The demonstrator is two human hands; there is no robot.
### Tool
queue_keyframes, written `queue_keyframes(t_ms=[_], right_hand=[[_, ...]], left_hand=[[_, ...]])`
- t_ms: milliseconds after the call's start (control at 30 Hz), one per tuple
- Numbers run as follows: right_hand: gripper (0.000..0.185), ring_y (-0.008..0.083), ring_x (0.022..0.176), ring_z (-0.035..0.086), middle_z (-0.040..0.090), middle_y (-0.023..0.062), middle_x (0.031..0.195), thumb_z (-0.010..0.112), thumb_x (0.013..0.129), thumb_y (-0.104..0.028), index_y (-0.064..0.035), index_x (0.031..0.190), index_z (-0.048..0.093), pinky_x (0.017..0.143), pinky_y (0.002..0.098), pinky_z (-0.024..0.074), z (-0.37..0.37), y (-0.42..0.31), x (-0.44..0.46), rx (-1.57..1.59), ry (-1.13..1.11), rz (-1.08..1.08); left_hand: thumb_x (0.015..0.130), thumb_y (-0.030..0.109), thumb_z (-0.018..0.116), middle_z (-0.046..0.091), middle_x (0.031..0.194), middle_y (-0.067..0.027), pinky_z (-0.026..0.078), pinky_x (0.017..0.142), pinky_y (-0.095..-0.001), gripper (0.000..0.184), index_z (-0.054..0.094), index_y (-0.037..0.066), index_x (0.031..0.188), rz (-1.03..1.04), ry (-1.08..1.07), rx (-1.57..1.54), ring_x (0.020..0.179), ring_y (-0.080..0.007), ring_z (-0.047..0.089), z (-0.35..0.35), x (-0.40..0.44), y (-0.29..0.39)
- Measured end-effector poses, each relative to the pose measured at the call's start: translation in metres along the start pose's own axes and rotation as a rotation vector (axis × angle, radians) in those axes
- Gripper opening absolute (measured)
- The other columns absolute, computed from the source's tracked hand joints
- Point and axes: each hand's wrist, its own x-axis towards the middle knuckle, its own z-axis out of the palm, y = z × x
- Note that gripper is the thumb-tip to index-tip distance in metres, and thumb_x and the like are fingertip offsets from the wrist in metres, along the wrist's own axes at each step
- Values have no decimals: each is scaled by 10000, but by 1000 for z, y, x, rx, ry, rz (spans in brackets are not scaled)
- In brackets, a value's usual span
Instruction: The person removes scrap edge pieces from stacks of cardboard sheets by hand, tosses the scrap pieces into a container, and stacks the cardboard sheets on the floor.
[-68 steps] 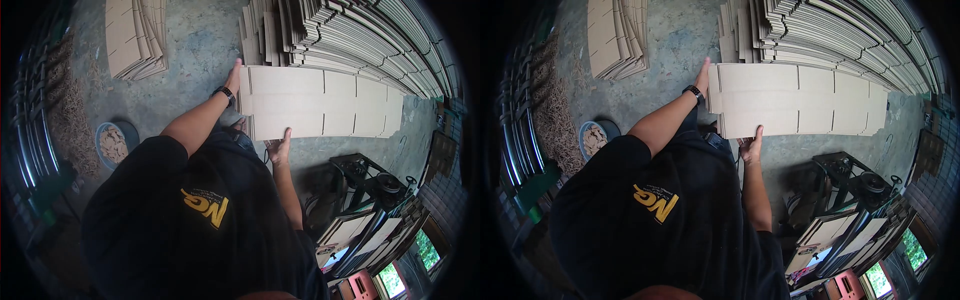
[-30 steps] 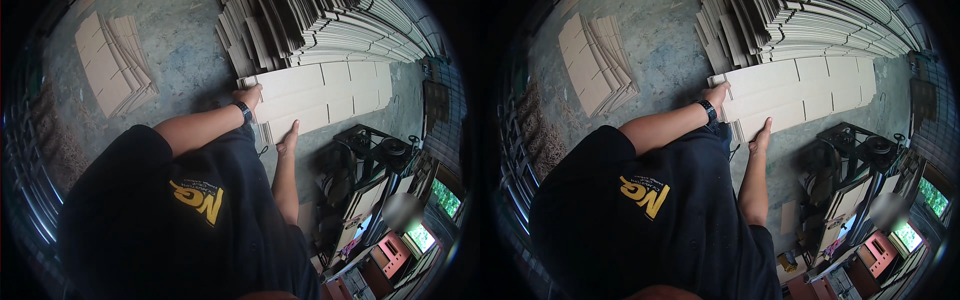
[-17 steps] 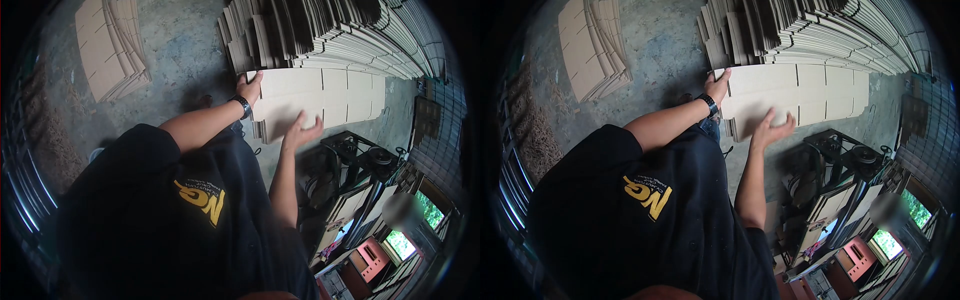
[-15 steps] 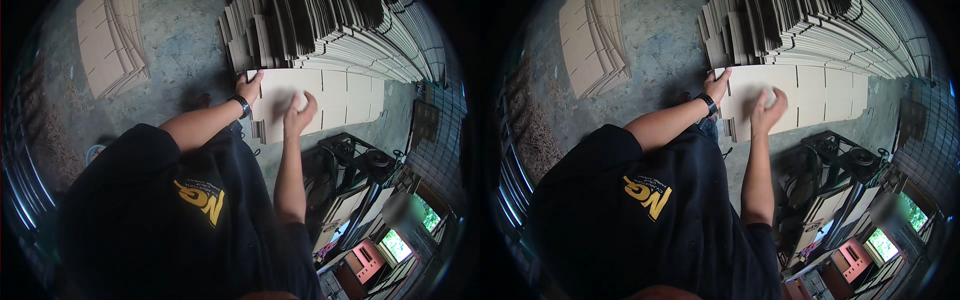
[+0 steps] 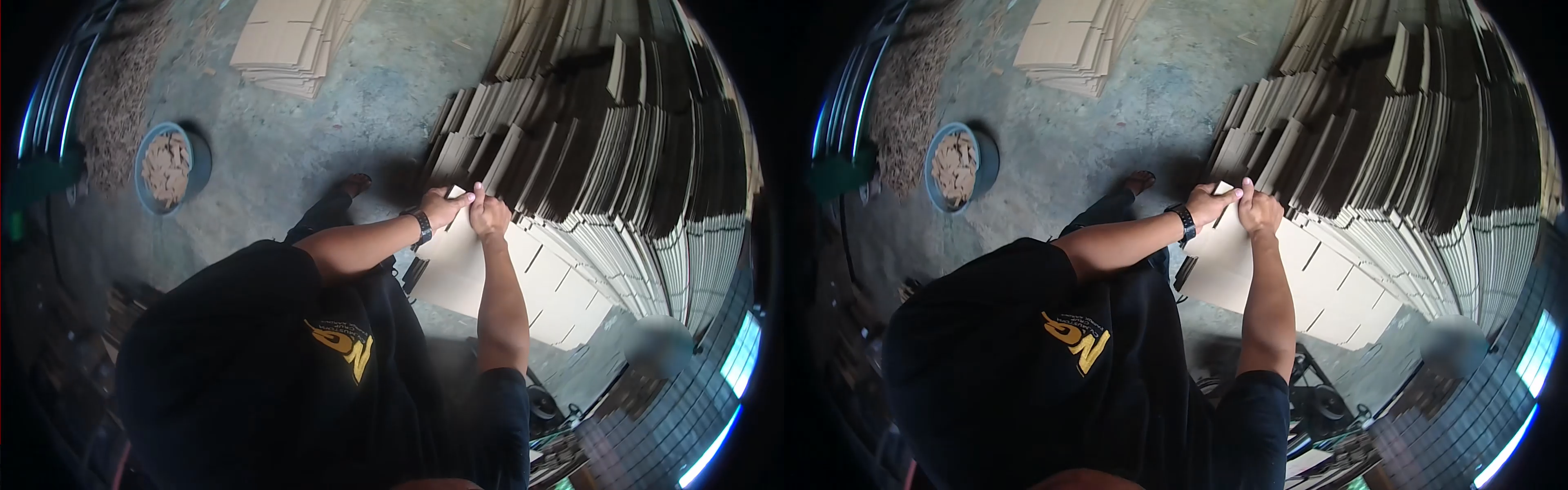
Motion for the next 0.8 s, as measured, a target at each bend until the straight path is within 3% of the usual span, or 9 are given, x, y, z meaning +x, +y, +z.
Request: queue_keyframes(t_ms=[167,233,267,300,433,500,600,700,800], right_hand=[[681,403,781,634,640,236,729,275,932,-557,-78,735,719,750,462,494,10,11,-12,-22,73,-34],[673,404,772,633,640,230,723,287,932,-555,-80,730,719,740,460,495,8,18,-12,-20,124,-40],[672,406,771,632,641,228,725,287,932,-555,-79,734,719,738,459,496,8,23,-9,-8,152,-40],[682,408,797,630,644,232,746,276,929,-564,-76,756,720,764,455,492,4,23,-8,36,135,-7],[676,396,896,621,655,232,825,257,923,-581,-100,851,726,834,448,475,18,29,-22,-41,22,13],[693,393,887,628,659,228,828,251,913,-603,-100,868,725,833,445,482,44,52,-27,-54,51,6],[730,406,870,626,659,230,825,250,910,-611,-54,845,718,804,464,479,46,73,-24,-80,20,8],[743,402,932,614,641,273,897,254,919,-596,-3,880,701,850,448,459,37,67,-28,-40,59,12],[693,409,788,632,648,256,802,321,930,-552,25,829,691,741,485,470,51,73,-26,-3,140,-16]], left_hand=[[758,285,783,685,874,-41,486,715,-278,334,675,18,928,-80,83,-211,782,-108,602,11,-2,-21],[780,348,753,673,966,-76,482,763,-310,395,657,29,992,-125,200,-325,855,-145,599,14,-2,-22],[825,404,683,625,1105,-123,451,851,-344,448,619,37,1075,-420,371,-509,983,-186,559,1,32,-45],[825,404,683,625,1105,-123,451,851,-344,448,619,37,1075,-416,374,-505,983,-186,559,-21,55,-40],[940,521,426,513,1291,-199,426,938,-401,649,487,-51,1240,100,730,-838,1116,-305,524,-112,115,-36],[860,535,580,536,1156,-139,443,889,-432,671,480,-22,1223,190,672,-956,1044,-265,507,-198,70,47],[793,414,728,505,648,-41,454,469,-325,381,516,98,764,427,631,-725,489,-157,506,-277,2,88],[812,542,645,465,574,-8,416,484,-299,439,467,152,720,274,613,-356,494,-146,490,-319,-48,55],[823,417,600,486,636,-51,434,511,-373,314,476,129,828,104,795,-616,543,-214,513,-338,-69,-17]])
